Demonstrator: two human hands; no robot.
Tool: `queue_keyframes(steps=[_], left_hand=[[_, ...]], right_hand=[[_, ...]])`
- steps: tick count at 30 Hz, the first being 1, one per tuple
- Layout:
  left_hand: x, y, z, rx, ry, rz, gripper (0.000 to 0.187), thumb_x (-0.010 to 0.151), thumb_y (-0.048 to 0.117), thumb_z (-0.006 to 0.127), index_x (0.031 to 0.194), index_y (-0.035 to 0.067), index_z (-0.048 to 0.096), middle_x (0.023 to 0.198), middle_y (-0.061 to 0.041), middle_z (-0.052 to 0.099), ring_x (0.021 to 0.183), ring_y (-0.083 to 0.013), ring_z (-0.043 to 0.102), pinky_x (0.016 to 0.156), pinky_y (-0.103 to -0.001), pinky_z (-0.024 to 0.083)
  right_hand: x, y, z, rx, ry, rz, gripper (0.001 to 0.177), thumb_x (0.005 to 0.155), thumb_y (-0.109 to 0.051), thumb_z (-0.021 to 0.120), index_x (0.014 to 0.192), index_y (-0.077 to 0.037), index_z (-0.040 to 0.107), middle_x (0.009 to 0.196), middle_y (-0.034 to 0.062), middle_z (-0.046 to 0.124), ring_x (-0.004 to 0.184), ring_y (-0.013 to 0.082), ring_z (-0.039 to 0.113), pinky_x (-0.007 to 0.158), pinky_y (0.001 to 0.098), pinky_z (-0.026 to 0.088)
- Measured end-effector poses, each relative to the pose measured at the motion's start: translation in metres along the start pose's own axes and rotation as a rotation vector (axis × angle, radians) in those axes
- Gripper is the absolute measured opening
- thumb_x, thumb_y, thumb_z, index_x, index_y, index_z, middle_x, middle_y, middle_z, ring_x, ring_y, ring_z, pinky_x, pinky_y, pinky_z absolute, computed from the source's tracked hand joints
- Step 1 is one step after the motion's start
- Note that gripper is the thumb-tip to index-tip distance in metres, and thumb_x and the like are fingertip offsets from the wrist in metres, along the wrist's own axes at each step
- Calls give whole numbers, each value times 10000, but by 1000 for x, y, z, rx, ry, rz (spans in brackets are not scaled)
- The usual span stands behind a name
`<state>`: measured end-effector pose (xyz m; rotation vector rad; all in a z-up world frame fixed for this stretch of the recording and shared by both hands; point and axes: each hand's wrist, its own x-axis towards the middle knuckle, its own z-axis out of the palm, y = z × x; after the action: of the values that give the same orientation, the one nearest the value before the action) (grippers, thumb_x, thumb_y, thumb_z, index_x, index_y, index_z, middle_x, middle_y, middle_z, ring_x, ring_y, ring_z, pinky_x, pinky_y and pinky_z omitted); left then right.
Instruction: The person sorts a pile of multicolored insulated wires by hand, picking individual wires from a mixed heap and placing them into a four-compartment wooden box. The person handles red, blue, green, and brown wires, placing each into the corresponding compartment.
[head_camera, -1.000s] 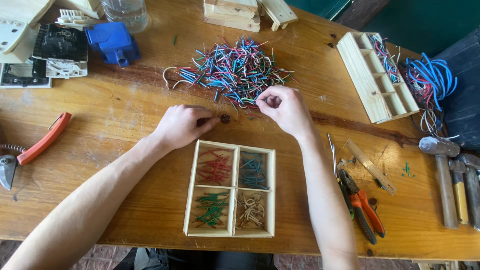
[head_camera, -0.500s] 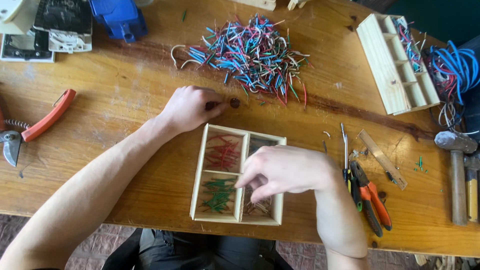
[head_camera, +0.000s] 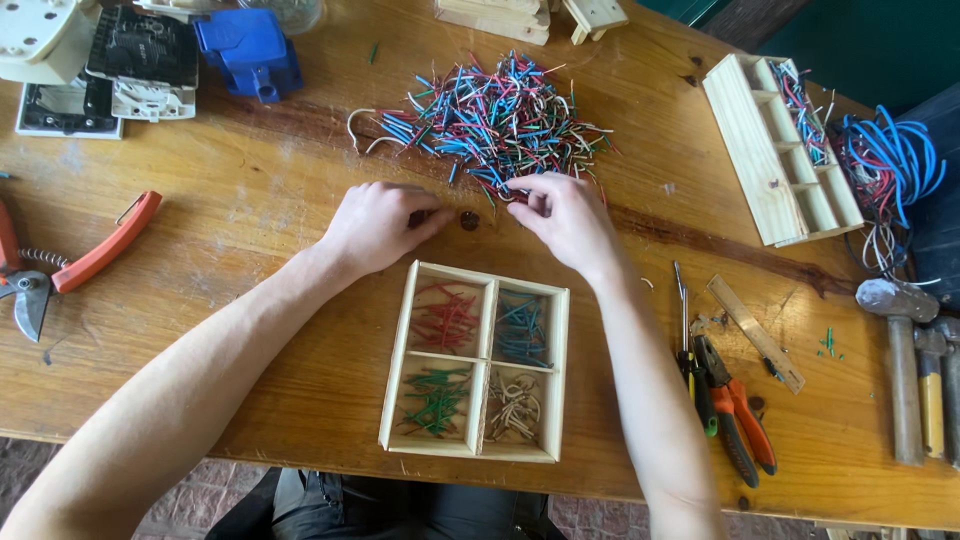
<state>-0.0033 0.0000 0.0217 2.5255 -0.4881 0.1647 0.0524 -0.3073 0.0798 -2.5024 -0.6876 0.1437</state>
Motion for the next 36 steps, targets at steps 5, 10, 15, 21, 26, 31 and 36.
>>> queue_keyframes(steps=[5, 10, 15, 21, 26, 31, 36], left_hand=[[3, -5, 9, 20, -10, 35, 310, 1097, 517, 700, 1049, 250, 849, 1014, 36, 868, 976, -330, 855, 843, -532, 695], [3, -4, 9, 1, 13, 66, 345, 1086, 514, 702, 1060, 214, 869, 1043, -7, 887, 994, -360, 860, 828, -568, 693], [0, -4, 12, 15, -11, 57, 321, 1094, 518, 692, 1019, 243, 839, 987, 24, 862, 971, -343, 855, 829, -542, 699], [0, 0, 8, -48, -49, 65, 315, 1089, 513, 684, 1007, 243, 824, 1014, 14, 867, 999, -364, 849, 848, -567, 693], [1, -2, 9, -41, -41, 82, 316, 1101, 517, 687, 993, 250, 818, 982, 24, 849, 979, -348, 846, 827, -538, 689], [-3, 1, 8, -79, -1, 144, 267, 1113, 477, 704, 999, 267, 823, 959, 20, 848, 961, -341, 847, 807, -525, 686], [-1, 1, 8, -111, 4, 163, 262, 1105, 477, 719, 1010, 255, 821, 959, 3, 853, 942, -356, 847, 801, -537, 682]], right_hand=[[10, 2, 17, -68, -6, -50, 372, 1084, -202, 836, 1454, -177, 837, 916, 78, 728, 810, 265, 726, 775, 426, 596], [6, -2, 26, -157, 34, -91, 289, 1108, -275, 800, 1380, -194, 852, 940, 107, 722, 869, 338, 770, 778, 498, 637], [4, 11, 32, -267, 44, -83, 182, 1096, -273, 831, 1270, -240, 876, 905, 6, 705, 837, 238, 763, 772, 411, 647], [7, 12, 34, -148, 38, -16, 90, 1063, -251, 818, 1142, -219, 847, 843, -1, 663, 810, 252, 754, 749, 441, 646], [5, 28, 39, -213, 15, -59, 95, 1082, -283, 774, 1076, -189, 787, 852, 16, 693, 826, 267, 779, 731, 449, 650], [1, 4, 25, -233, 1, -100, 126, 1118, -282, 752, 1151, -169, 796, 967, 72, 786, 891, 321, 826, 786, 488, 679], [5, 23, 38, -280, 11, -79, 125, 1125, -315, 754, 1159, -199, 790, 1000, 58, 794, 935, 338, 840, 807, 512, 691]])
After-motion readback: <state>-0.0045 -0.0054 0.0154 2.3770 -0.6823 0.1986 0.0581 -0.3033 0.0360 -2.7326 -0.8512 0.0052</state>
